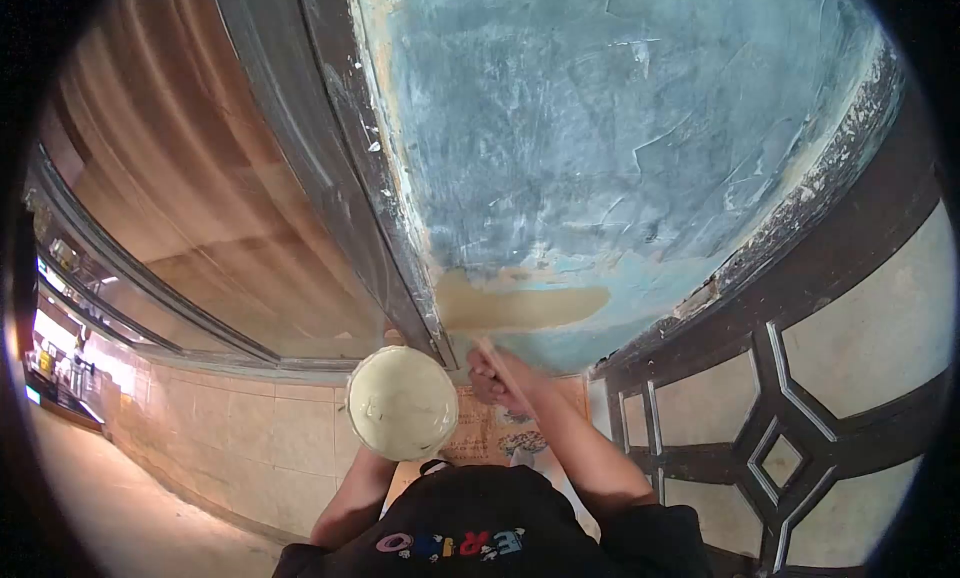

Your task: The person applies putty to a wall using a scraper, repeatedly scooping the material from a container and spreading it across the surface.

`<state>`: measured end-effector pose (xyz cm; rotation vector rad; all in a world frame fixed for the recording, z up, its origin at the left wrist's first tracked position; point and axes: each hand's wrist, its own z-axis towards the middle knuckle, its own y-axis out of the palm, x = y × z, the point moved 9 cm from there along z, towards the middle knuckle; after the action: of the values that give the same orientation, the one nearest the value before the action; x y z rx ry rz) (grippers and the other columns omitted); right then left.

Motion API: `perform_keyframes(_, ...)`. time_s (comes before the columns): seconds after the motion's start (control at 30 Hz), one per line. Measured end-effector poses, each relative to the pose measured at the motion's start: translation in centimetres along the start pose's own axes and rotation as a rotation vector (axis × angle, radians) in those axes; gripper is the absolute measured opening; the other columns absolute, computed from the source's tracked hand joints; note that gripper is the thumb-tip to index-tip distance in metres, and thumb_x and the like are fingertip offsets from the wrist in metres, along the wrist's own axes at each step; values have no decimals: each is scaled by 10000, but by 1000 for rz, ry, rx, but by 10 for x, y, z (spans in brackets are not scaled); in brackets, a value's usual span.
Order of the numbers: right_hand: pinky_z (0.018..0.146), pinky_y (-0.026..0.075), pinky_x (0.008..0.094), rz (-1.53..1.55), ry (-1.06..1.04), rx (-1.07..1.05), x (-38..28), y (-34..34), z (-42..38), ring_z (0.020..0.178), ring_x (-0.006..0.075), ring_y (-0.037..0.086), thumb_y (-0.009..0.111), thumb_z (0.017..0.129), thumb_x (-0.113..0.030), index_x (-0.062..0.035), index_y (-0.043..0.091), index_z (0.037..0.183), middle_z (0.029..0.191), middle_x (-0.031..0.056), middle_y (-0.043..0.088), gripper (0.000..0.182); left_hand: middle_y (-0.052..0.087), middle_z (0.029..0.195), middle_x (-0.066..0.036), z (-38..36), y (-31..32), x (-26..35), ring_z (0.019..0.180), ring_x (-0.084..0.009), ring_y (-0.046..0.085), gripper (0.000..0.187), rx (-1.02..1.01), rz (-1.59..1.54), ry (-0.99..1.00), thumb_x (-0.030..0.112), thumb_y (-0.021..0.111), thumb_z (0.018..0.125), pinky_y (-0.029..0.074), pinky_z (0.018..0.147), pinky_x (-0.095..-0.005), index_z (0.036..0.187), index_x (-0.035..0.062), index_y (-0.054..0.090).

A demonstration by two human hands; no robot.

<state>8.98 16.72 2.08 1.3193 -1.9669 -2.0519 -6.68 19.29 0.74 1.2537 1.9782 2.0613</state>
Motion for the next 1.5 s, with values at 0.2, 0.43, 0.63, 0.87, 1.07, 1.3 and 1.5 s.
perform_keyframes(0.2, 601, 478, 244, -693, -116, 641, 9, -69, -10, 646, 93, 563, 478, 962, -495, -14, 657, 1033, 781, 25, 640, 519, 511, 1317, -64, 18, -32, -18, 1170, -205, 526, 432, -94, 148, -1, 310, 465, 981, 473, 965, -394, 1366, 121, 414)
perform_keyframes(0.43, 585, 484, 255, -283, -282, 598, -7, -56, -20, 650, 89, 580, 464, 984, -439, -27, 641, 1017, 757, 15, 624, 449, 513, 1300, -74, -9, 34, 39, 1168, -182, 521, 543, -80, 801, 301, 197, 636, 892, 478, 950, -373, 1369, 92, 399)
perform_keyframes(0.63, 599, 495, 273, -719, -219, 717, 1, -95, -1, 644, 111, 576, 472, 984, -424, -33, 625, 1068, 786, 16, 619, 429, 521, 1287, -73, -8, 32, 32, 1163, -169, 524, 544, -129, 849, 334, 184, 640, 891, 489, 939, -386, 1371, 93, 400)
perform_keyframes(0.87, 726, 523, 261, -278, -445, 691, -39, -62, -57, 869, 116, 629, 513, 977, -355, -26, 539, 1232, 1048, 47, 635, 417, 502, 1323, -69, -5, 11, 30, 1183, -202, 526, 479, -86, 55, 85, 300, 517, 959, 490, 947, -403, 1383, 119, 386)
perform_keyframes(1.07, 829, 489, 249, -491, -539, 484, -85, 24, -59, 960, 114, 615, 654, 897, -167, -43, 530, 1258, 1109, 37, 633, 401, 487, 1343, -90, -3, -4, 22, 1199, -237, 515, 463, 15, -66, 41, 283, 474, 976, 482, 957, -438, 1393, 110, 370)
perform_keyframes(1.3, 594, 455, 316, -1103, -146, 329, -90, 91, -33, 681, 114, 601, 700, 839, -181, -20, 628, 824, 704, 24, 621, 177, 492, 1343, -111, 18, -20, -6, 1202, -249, 510, 443, -206, 111, 82, 247, 468, 982, 463, 982, -432, 1385, 83, 386)
perform_keyframes(1.5, 527, 395, 320, -1667, -284, 298, -112, 128, -4, 554, 200, 504, 730, 807, -257, 0, 592, 747, 608, 98, 491, 298, 504, 1337, -110, 19, -5, -37, 1213, -307, 481, 838, -2, -332, -213, 744, 244, 865, 373, 1039, -482, 1365, 103, 447)
